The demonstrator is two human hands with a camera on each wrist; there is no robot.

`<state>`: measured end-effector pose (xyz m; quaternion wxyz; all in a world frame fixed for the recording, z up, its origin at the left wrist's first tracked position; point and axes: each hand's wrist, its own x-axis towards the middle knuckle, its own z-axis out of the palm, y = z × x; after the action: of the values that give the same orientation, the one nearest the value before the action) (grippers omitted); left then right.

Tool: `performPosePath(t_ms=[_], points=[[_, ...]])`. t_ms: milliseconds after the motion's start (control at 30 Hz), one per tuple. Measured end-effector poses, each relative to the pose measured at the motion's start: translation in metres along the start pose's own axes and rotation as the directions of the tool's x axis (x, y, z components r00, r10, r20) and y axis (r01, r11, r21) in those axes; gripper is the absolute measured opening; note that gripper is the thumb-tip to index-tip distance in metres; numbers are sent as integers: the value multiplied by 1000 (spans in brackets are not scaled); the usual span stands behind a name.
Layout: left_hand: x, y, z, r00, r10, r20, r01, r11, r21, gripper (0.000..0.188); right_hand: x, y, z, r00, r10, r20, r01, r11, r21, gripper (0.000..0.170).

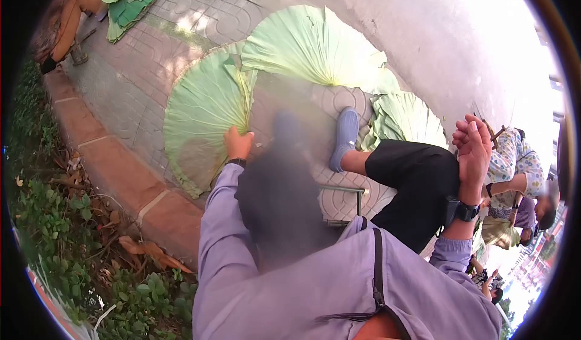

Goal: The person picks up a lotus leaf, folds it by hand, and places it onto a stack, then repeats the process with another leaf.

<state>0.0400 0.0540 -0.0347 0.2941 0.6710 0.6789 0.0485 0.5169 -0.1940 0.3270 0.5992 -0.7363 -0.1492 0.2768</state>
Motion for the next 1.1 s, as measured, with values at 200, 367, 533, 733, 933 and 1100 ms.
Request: performPosePath(t_ms=[200, 367, 533, 733, 933, 1100], points=[[13, 12, 11, 995, -94, 44, 80, 965, 251, 83, 5, -2, 6, 999, 34, 19, -33, 998, -46, 28], [14, 21, 23, 996, -92, -12, 90, 933, 348, 88, 6, -3, 11, 997, 62, 44, -60, 997, -37, 28], [23, 37, 9, 983, -152, 106, 98, 911, 401, 74, 6, -4, 14, 996, 59, 65, -57, 998, -28, 28], [35, 5, -9, 995, 10, 94, -28, 983, 183, 46, 4, -5, 16, 996, 57, 64, -56, 998, -15, 28], [39, -18, -65, 997, -26, -72, 30, 999, 44, 34, 1, -2, 13, 998, 38, 59, -37, 999, -23, 27], [43, -51, -116, 980, 6, -201, -18, 998, -57, 34, -2, -1, 9, 998, 13, 67, -13, 1000, 5, 26]])
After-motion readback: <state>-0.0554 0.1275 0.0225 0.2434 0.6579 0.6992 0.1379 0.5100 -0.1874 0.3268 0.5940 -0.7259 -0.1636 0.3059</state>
